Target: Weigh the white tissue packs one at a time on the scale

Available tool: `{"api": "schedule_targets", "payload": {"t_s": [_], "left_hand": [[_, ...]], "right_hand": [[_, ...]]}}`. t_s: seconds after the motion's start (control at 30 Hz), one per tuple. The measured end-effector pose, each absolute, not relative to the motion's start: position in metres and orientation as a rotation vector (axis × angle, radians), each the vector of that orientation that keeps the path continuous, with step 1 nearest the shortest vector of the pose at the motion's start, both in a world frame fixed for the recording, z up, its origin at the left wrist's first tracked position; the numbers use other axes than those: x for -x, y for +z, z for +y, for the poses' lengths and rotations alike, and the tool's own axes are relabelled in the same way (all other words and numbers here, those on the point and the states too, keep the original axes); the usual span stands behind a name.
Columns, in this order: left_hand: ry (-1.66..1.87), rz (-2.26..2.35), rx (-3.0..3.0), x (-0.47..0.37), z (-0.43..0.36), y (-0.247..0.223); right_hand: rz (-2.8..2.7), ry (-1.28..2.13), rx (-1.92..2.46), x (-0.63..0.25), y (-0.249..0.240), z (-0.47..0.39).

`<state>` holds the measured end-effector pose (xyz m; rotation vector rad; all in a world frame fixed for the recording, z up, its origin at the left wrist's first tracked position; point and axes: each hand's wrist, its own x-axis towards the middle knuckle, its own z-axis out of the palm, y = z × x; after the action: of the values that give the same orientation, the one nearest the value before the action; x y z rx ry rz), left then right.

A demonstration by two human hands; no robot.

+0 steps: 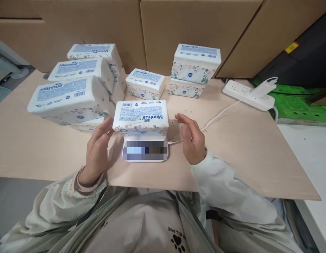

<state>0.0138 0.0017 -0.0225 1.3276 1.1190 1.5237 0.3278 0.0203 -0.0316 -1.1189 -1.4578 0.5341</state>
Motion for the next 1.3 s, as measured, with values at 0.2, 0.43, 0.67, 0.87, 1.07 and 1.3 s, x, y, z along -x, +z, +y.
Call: {"api": "schedule_targets", "payload": {"t_s": [0.2, 0.43, 0.67, 0.87, 1.07, 1.3], "left_hand": [[1.508, 1.125, -1.331, -0.013, 0.011, -0.024], [1.434, 1.146, -1.395, -0.009, 0.011, -0.017], [1.248, 1.19, -1.556, -0.011, 0.001, -0.002], [1.267, 1.135, -1.833, -0.052, 0.03, 0.019], [1.762, 1.146, -1.881, -0.083, 0.13, 0.038], [1.724, 1.356, -1.579, -0.091, 0.234, 0.037]], "right_hand": [[-1.427, 0.515, 1.101, -0.324, -0.027, 0.027], [-1.427, 0.524, 1.16, -0.322, -0.026, 0.029], [-1.677, 0.71, 1.176, -0.319, -0.024, 0.023], [-1.695, 0.759, 1.195, -0.31, -0.015, 0.042], [-1.714, 0.394, 1.108, -0.292, 0.008, 0.116], [-1.696, 0.347, 1.079, -0.269, 0.002, 0.208]]}}
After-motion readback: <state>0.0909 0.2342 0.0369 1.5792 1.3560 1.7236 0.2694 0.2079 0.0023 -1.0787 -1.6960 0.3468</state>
